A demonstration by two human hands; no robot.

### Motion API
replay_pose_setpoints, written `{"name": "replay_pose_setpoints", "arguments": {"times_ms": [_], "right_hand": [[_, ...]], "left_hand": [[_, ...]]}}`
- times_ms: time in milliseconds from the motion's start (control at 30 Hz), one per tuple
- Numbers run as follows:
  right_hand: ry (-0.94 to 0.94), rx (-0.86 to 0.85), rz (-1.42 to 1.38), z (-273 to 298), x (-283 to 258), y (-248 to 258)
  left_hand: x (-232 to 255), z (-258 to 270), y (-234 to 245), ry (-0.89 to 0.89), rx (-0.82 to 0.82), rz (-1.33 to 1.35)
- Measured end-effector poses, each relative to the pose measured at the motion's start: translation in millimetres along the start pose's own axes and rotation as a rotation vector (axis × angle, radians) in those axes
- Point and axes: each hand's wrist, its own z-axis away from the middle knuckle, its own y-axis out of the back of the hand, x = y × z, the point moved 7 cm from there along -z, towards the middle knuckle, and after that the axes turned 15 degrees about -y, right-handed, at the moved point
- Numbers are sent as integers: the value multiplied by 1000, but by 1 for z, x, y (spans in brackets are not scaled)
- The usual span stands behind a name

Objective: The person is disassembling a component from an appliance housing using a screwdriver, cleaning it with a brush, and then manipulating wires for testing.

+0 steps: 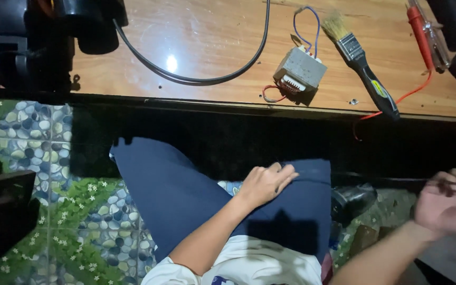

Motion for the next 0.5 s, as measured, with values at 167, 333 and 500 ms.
{"name": "replay_pose_setpoints", "arguments": {"times_ms": [167,333,500], "right_hand": [[-106,-76,762,21,129,-138],[-257,-178,911,36,225,-150],[-3,-53,1041,36,200,-161]], "left_hand": [[-5,0,6,15,33,-52],[2,6,-2,-4,31,-149],[10,-13,32,-62,110,-185]]}}
